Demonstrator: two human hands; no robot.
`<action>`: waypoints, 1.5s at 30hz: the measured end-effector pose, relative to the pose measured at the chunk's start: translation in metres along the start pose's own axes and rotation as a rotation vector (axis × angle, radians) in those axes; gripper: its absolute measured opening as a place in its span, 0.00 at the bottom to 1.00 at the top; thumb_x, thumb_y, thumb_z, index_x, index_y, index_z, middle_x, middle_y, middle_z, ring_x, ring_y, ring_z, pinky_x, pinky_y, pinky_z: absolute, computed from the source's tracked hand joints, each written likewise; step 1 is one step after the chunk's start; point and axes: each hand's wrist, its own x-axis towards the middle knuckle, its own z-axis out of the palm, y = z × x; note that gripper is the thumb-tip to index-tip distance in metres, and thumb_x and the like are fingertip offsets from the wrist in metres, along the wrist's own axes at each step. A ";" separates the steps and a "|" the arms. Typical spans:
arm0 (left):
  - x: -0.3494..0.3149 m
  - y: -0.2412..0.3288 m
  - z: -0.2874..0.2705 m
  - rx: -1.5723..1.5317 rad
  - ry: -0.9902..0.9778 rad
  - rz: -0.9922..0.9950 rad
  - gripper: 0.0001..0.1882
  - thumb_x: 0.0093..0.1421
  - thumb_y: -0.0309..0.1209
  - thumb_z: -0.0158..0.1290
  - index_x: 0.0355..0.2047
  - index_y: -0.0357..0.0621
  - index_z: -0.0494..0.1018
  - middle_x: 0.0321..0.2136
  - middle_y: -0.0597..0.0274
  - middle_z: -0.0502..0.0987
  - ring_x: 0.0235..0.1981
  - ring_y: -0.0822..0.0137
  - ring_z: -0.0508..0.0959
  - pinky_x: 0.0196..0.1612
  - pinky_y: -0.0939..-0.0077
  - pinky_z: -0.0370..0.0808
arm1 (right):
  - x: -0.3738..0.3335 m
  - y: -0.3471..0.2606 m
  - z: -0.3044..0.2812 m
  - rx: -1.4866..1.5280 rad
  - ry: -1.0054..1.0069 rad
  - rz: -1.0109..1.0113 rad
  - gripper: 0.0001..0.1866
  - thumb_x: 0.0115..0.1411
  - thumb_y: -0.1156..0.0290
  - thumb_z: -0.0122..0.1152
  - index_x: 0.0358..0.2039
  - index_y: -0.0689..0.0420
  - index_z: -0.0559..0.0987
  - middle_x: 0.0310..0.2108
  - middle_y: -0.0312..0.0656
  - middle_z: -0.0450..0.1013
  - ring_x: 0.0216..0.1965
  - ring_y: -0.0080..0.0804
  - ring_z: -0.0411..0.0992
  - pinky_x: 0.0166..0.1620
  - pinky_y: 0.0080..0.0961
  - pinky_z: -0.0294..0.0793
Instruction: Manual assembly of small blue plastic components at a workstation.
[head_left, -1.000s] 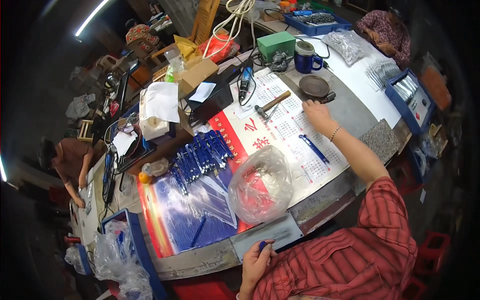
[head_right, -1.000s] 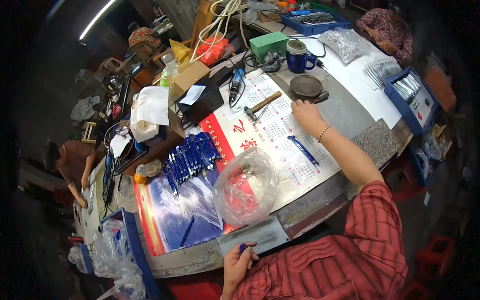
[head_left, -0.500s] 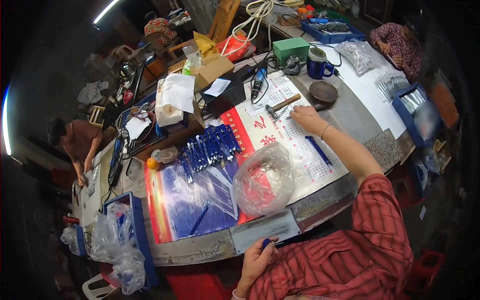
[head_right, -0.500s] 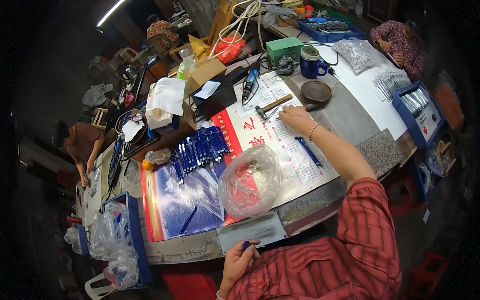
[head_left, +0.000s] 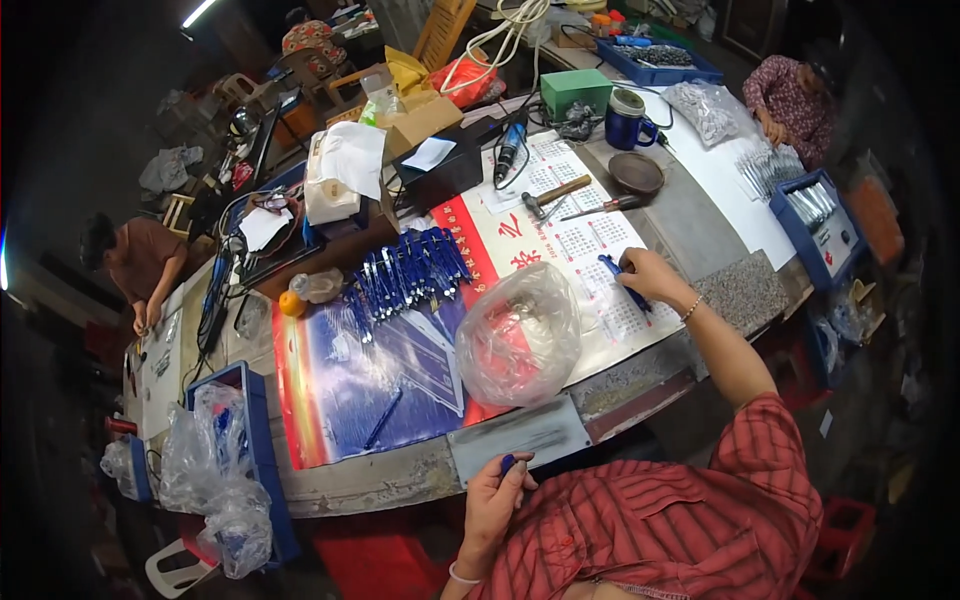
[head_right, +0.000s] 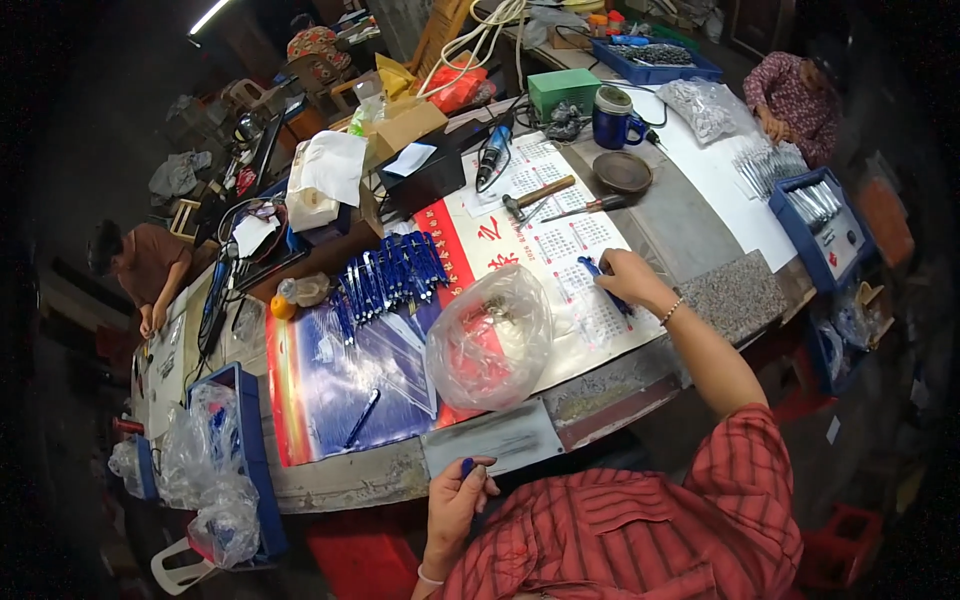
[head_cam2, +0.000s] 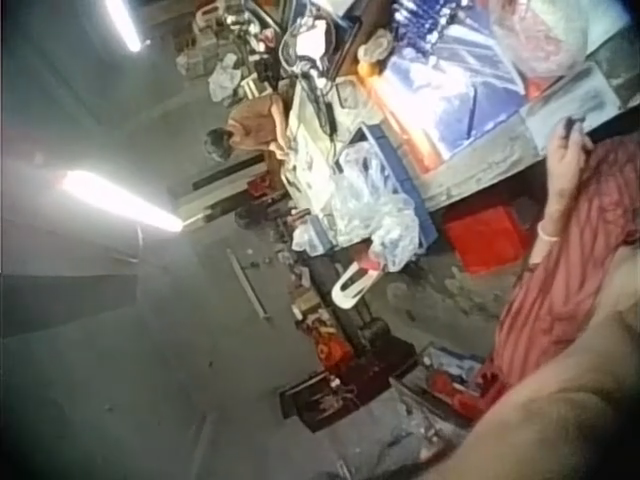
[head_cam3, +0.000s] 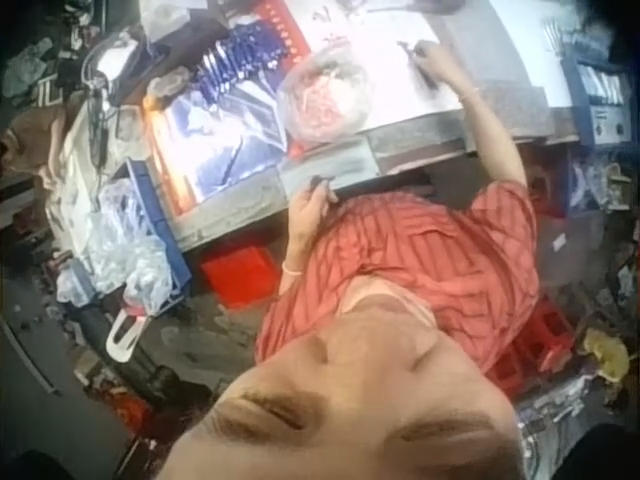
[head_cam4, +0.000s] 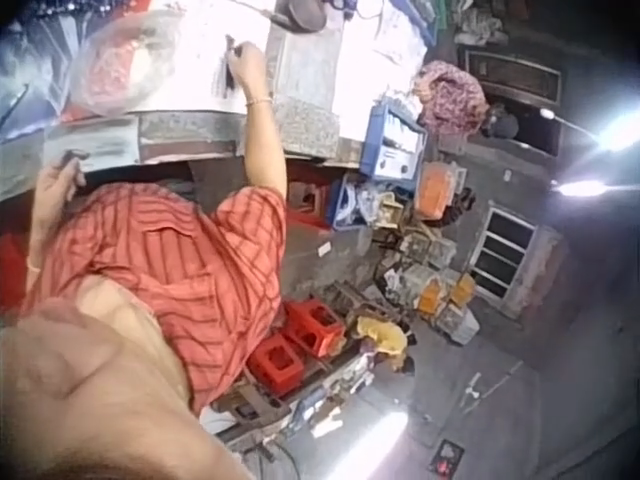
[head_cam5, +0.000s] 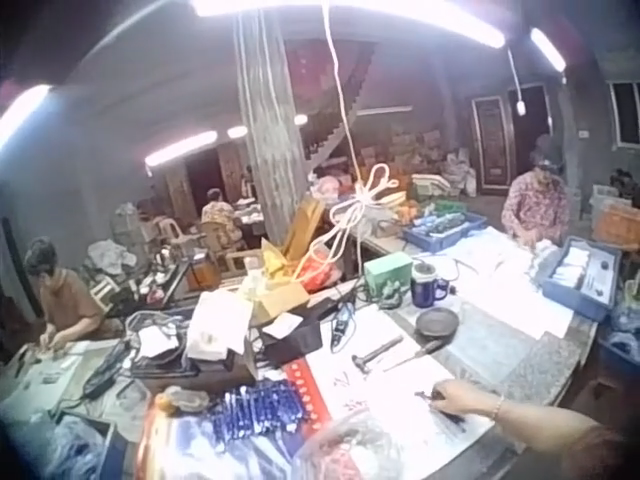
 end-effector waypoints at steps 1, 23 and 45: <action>0.000 0.001 0.001 0.022 -0.016 0.011 0.12 0.63 0.29 0.46 0.43 0.35 0.71 0.21 0.65 0.74 0.16 0.83 0.63 0.20 0.90 0.60 | 0.000 -0.006 -0.002 0.005 -0.011 0.018 0.13 0.48 0.68 0.59 0.28 0.66 0.76 0.27 0.54 0.74 0.32 0.49 0.73 0.37 0.35 0.71; -0.006 -0.007 -0.005 0.060 0.060 -0.023 0.12 0.64 0.31 0.46 0.43 0.35 0.71 0.22 0.66 0.74 0.17 0.83 0.64 0.22 0.91 0.61 | 0.090 -0.007 -0.028 -0.530 0.251 -0.321 0.04 0.52 0.75 0.49 0.29 0.59 0.72 0.32 0.48 0.70 0.30 0.46 0.72 0.32 0.39 0.71; -0.004 -0.013 -0.045 -0.008 0.179 0.013 0.12 0.64 0.31 0.46 0.44 0.37 0.71 0.23 0.65 0.74 0.17 0.83 0.64 0.22 0.91 0.61 | 0.246 -0.185 0.116 -0.816 0.147 -0.769 0.06 0.52 0.70 0.54 0.30 0.53 0.78 0.32 0.41 0.74 0.32 0.33 0.75 0.28 0.27 0.75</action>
